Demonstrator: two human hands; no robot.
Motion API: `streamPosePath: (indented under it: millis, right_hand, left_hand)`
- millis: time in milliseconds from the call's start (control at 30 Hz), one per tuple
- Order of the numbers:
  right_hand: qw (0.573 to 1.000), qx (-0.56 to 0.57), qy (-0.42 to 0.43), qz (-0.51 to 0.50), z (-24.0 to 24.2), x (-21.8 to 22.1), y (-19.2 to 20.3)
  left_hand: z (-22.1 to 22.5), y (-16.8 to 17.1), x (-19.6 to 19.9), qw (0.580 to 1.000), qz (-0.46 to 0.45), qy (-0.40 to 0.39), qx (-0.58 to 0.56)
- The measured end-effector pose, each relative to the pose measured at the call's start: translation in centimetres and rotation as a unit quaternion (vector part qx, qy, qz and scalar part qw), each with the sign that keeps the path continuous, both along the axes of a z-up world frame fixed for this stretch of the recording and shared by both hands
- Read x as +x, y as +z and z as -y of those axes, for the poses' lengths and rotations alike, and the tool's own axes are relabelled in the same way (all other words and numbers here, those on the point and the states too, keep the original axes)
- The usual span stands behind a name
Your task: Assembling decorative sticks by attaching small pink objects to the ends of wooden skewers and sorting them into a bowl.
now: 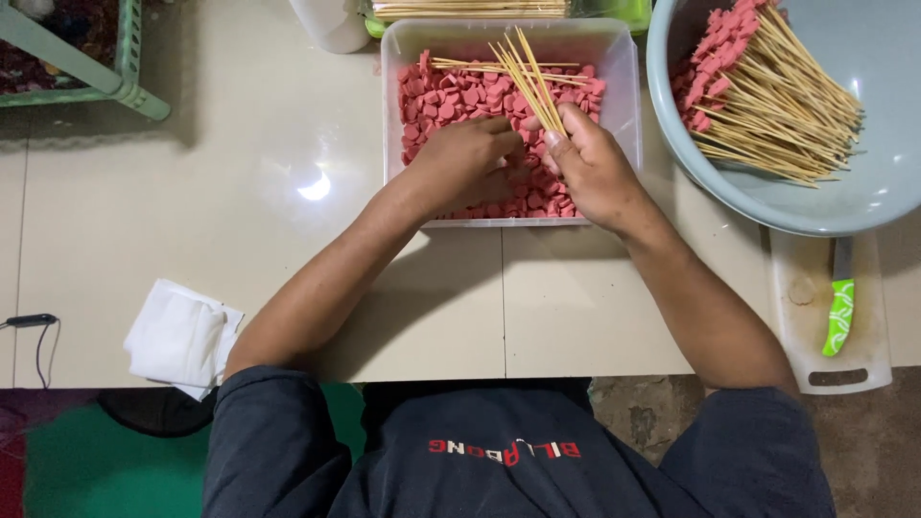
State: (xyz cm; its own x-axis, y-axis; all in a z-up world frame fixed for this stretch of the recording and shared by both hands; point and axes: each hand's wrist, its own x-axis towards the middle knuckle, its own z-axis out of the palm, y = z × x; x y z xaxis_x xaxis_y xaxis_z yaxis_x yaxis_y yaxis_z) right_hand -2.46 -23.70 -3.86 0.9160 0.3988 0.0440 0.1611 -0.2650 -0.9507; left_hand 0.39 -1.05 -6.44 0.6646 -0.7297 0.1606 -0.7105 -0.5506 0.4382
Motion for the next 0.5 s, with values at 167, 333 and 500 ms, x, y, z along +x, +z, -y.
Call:
streamPosePath:
  millis: [167,333,500]
  right_hand:
    - [1.0,0.013,0.002,0.008,-0.2,-0.4,0.6]
    - [0.999,0.036,-0.019,0.009,-0.1,-0.5,0.4]
    - [0.998,0.061,-0.029,0.013,-0.8,-1.6,2.8]
  left_hand:
    - [0.1,1.6,-0.4,0.999,0.048,0.011,-0.022]
    - [0.1,2.5,-1.2,0.996,0.029,0.048,-0.062]
    - [0.1,4.5,-1.0,0.975,0.073,0.128,-0.169]
